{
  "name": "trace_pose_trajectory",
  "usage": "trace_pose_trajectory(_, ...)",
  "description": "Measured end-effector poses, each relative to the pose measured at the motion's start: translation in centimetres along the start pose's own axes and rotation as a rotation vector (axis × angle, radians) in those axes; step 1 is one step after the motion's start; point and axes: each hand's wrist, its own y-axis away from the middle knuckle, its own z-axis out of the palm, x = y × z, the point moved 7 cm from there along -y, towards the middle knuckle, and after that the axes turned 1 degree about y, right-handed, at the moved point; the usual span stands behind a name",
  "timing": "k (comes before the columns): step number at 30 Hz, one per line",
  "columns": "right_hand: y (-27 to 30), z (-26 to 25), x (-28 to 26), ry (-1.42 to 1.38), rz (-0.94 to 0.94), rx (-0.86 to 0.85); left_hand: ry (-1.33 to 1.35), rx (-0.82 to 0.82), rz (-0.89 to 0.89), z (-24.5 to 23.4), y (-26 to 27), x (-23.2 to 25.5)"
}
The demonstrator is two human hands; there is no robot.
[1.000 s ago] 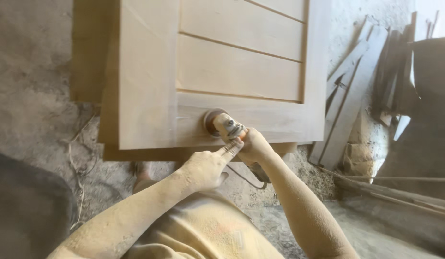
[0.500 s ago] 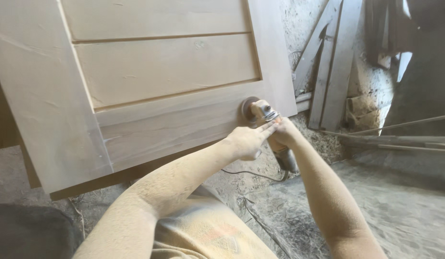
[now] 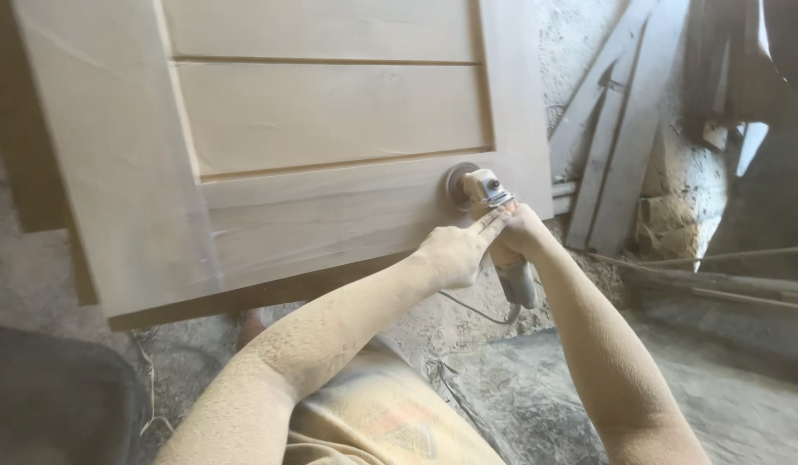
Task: The person uses an electric sander to smooth the surface of a large wooden door or panel. They move the sander systematically across the flat surfaces and along the edges and grooves of the wood.
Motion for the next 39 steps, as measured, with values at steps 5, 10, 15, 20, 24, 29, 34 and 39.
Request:
trace_pose_trajectory(5, 1.3, 6.6, -8.3, 0.463, -0.136, -0.159, 0.069, -0.039, -0.11, -2.3, 9.9, -2.8)
trace_pose_trajectory(10, 5.7, 12.2, -18.9, 0.304, -0.06, -0.195, 0.062, 0.022, -0.244, -3.5, 19.3, -6.6)
trace_pose_trajectory(15, 8.3, 18.7, -30.1, 0.77, -0.336, -0.291, 0.117, 0.102, -0.412, -3.8, 27.4, -10.3)
trace_pose_trajectory(20, 11.9, 22.7, -36.0, 0.824, -0.526, -0.36, 0.12, 0.147, -0.548, -3.0, 32.9, -11.7)
trace_pose_trajectory(24, 12.9, 21.2, -33.3, 0.559, -0.266, -0.343, 0.026, 0.29, -0.438, -3.1, 32.5, -10.8)
trace_pose_trajectory(29, 10.4, 16.0, -24.8, 0.509, -0.124, -0.276, -0.053, 0.019, -0.251, -2.2, 24.3, -8.4)
trace_pose_trajectory(34, 5.7, 8.7, -13.5, 0.237, -0.034, -0.149, -0.03, -0.055, -0.096, -2.9, 14.8, -4.8)
trace_pose_trajectory(39, 3.3, 3.2, -4.8, -0.065, 0.036, -0.061, -0.12, -0.035, 0.043, -1.2, 5.9, -1.6)
